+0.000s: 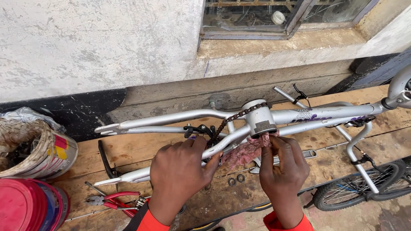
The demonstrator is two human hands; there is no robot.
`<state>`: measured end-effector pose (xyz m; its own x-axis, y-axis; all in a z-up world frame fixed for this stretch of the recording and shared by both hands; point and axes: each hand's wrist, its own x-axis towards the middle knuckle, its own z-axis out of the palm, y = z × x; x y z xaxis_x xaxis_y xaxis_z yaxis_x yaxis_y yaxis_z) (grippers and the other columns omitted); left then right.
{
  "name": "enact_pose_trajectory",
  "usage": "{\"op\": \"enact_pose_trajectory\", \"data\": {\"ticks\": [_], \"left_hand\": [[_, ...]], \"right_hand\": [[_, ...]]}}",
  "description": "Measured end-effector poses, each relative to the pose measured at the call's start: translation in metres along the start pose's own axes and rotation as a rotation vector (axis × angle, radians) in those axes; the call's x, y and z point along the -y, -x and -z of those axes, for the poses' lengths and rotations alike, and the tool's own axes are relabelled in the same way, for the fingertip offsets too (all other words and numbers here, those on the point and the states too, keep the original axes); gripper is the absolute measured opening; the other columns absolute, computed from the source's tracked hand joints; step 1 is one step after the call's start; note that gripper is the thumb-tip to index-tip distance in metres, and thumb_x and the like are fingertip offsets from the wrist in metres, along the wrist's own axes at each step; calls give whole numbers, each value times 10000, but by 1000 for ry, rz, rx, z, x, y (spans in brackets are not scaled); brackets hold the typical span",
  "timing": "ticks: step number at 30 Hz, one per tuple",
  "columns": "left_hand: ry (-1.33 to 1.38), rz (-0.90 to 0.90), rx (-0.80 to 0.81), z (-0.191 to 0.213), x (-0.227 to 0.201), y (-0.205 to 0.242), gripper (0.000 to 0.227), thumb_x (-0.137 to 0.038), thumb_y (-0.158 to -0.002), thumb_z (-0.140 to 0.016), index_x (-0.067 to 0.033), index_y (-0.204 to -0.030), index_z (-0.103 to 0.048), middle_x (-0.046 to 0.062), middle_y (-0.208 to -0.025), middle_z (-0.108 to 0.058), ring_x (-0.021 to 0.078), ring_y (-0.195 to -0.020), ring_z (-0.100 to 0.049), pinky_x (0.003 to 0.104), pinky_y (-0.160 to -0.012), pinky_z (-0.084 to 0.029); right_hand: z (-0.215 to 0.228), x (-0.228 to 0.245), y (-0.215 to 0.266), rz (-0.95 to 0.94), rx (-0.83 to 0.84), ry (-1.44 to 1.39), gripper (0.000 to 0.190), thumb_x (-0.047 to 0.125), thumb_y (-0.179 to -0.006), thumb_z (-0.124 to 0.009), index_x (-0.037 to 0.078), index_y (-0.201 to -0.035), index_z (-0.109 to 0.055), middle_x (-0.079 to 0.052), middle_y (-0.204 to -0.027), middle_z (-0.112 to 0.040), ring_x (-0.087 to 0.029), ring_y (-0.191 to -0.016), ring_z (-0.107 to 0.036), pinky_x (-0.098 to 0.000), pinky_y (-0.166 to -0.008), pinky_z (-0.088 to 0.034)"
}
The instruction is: Cleaning the bottom bracket shell of a bicycle frame using a rag on a workbench.
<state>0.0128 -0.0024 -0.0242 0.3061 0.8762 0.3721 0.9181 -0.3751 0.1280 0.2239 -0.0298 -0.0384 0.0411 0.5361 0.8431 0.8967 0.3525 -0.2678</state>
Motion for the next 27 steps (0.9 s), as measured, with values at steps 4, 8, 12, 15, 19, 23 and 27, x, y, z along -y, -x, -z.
{"op": "enact_pose_trajectory", "data": {"ticks": [4,8,12,15,19,23,27], "left_hand": [[9,18,27,-1,-1,-2,406,-608,-870,-605,-204,-842,-571,17,-605,-618,303,-470,-624,463,-377,-474],[-1,-8,-26,2,-3,-3,400,-593,-887,-585,-196,-836,-591,0,-632,-611,296,-475,-623,446,-382,-477],[-15,45,-12,-1,-4,-2,401,-609,-865,-583,-208,-869,-597,16,-623,-634,328,-484,-634,478,-405,-478],[-8,34,-22,-1,-6,-2,409,-605,-869,-587,-199,-824,-588,23,-584,-625,315,-466,-619,464,-398,-465],[9,41,6,0,-5,-1,434,-616,-897,-537,-192,-812,-574,19,-585,-621,313,-474,-618,469,-400,-462],[31,33,-21,2,-4,1,419,-598,-882,-583,-185,-815,-556,32,-581,-613,329,-466,-610,474,-387,-450],[-11,15,-54,1,-5,-1,450,-635,-874,-572,-190,-802,-561,33,-583,-611,318,-465,-617,466,-380,-450]], "right_hand": [[0,0,-3,85,-3,136,121,-64,-925,-675,-40,-1040,-707,-180,-972,-640,-319,-807,-650,-386,-644,-498],[-8,15,-4,77,33,99,152,-64,-949,-602,-63,-1088,-662,-194,-980,-644,-342,-839,-629,-410,-661,-491],[-12,43,-14,-497,44,-350,16,7,-938,-617,-2,-947,-608,-86,-703,-597,-184,-526,-538,-308,-443,-433],[-5,34,-19,-1069,-50,-1037,47,-23,-947,-579,6,-929,-611,-106,-658,-632,-165,-485,-611,-255,-400,-532],[-2,-6,-5,-1613,-285,-1913,256,-3,-926,-452,4,-1143,-586,-87,-815,-575,-75,-629,-562,-121,-450,-476],[-20,26,-7,-1535,-277,-1587,26,100,-929,-574,85,-932,-595,18,-610,-501,-29,-493,-469,-126,-371,-366],[-23,18,0,-411,-90,-407,64,39,-975,-576,0,-948,-620,-94,-731,-639,-137,-481,-543,-251,-368,-436]]}}
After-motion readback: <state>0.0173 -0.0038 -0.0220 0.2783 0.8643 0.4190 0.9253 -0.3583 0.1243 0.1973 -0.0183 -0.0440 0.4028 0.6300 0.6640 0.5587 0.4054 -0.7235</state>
